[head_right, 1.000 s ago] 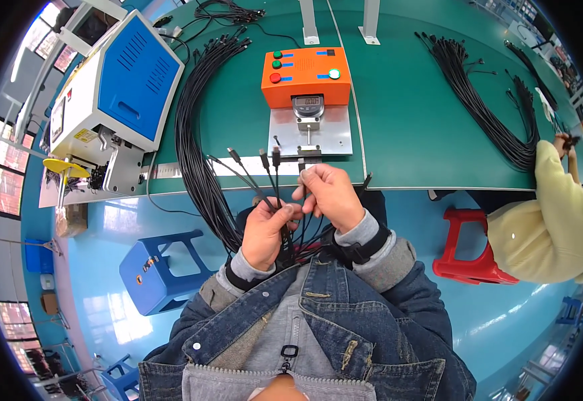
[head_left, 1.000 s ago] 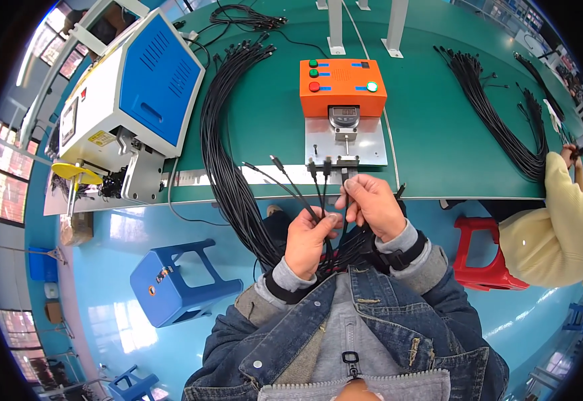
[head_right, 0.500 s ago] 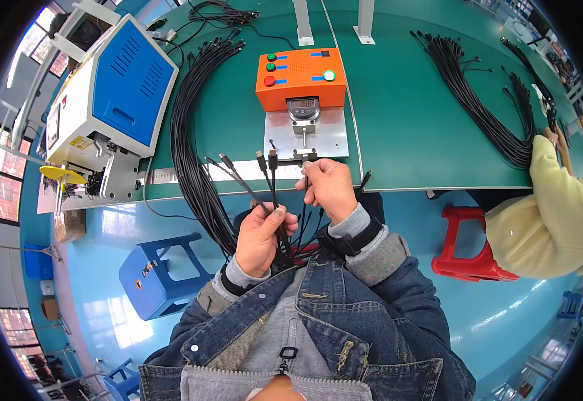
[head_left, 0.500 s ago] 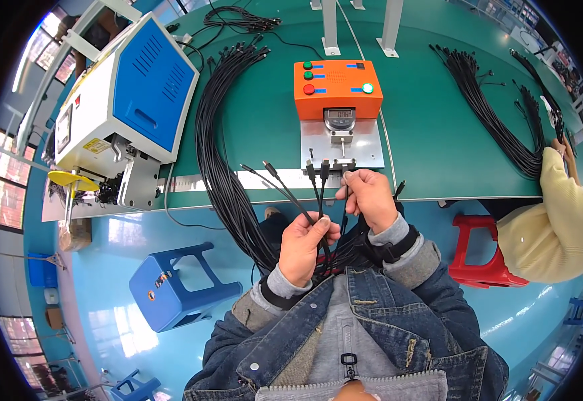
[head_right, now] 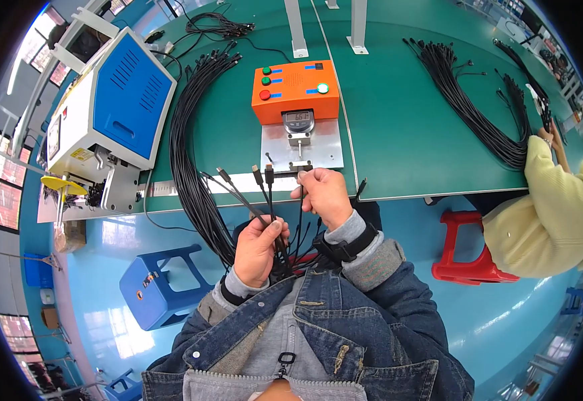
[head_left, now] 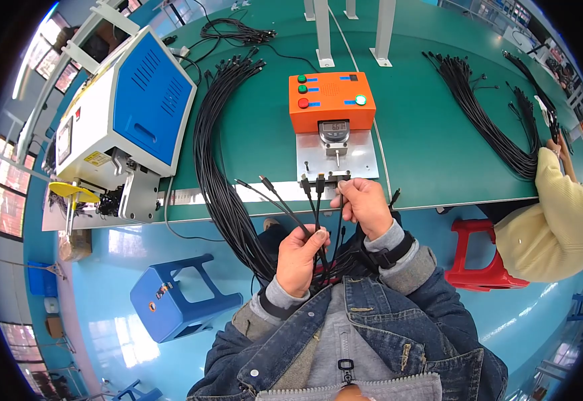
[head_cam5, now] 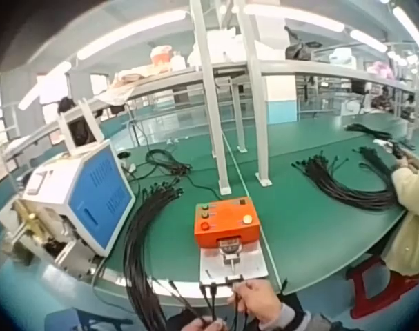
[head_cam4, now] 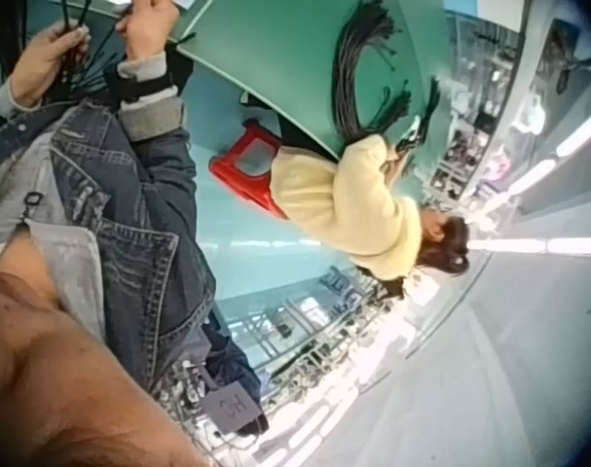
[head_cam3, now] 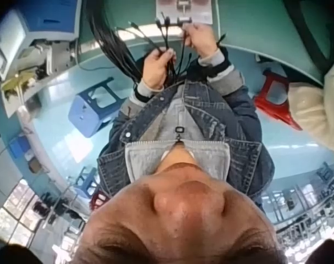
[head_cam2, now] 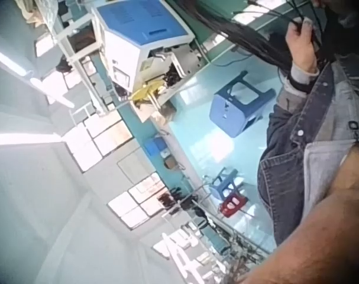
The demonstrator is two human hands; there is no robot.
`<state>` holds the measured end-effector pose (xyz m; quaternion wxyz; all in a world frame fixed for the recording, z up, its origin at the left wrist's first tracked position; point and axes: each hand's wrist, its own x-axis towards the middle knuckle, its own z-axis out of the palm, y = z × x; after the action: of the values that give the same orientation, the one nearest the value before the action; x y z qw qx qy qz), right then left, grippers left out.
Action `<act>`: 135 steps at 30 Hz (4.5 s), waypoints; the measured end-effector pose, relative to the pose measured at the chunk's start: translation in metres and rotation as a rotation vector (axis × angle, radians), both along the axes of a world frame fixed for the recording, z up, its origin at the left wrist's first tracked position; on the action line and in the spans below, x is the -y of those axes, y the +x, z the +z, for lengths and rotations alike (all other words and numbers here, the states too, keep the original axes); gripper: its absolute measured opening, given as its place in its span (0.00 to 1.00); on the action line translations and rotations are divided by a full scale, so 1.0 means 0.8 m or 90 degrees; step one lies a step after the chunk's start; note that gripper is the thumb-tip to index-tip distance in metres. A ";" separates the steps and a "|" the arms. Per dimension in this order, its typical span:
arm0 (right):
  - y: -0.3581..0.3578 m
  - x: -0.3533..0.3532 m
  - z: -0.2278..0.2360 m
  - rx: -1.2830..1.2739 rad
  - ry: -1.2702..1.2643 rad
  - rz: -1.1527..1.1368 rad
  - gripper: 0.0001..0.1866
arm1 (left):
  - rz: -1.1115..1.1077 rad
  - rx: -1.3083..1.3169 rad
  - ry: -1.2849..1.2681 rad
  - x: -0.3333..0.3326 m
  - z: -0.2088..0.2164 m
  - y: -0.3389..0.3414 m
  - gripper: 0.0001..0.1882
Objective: Bundling and processing electronic cables using a bench-mounted industrial machine.
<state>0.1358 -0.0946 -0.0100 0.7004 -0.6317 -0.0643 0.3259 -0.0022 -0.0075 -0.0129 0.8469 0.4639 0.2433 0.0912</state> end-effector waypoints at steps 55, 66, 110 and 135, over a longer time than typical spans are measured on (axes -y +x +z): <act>0.001 -0.002 0.001 0.003 -0.001 -0.019 0.10 | 0.005 -0.026 -0.002 0.002 -0.002 -0.002 0.10; 0.002 0.000 0.000 0.000 -0.002 -0.007 0.10 | 0.031 -0.004 0.012 0.003 0.000 0.000 0.09; 0.001 0.007 -0.007 0.002 -0.004 0.075 0.14 | 0.019 -0.055 0.081 0.004 0.007 -0.002 0.11; 0.003 -0.001 -0.005 -0.025 0.024 0.044 0.13 | 0.081 0.060 0.055 -0.002 0.012 -0.005 0.05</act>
<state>0.1382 -0.0936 -0.0141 0.7015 -0.6094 -0.0781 0.3611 -0.0059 -0.0062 -0.0029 0.8290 0.4790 0.2282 0.1767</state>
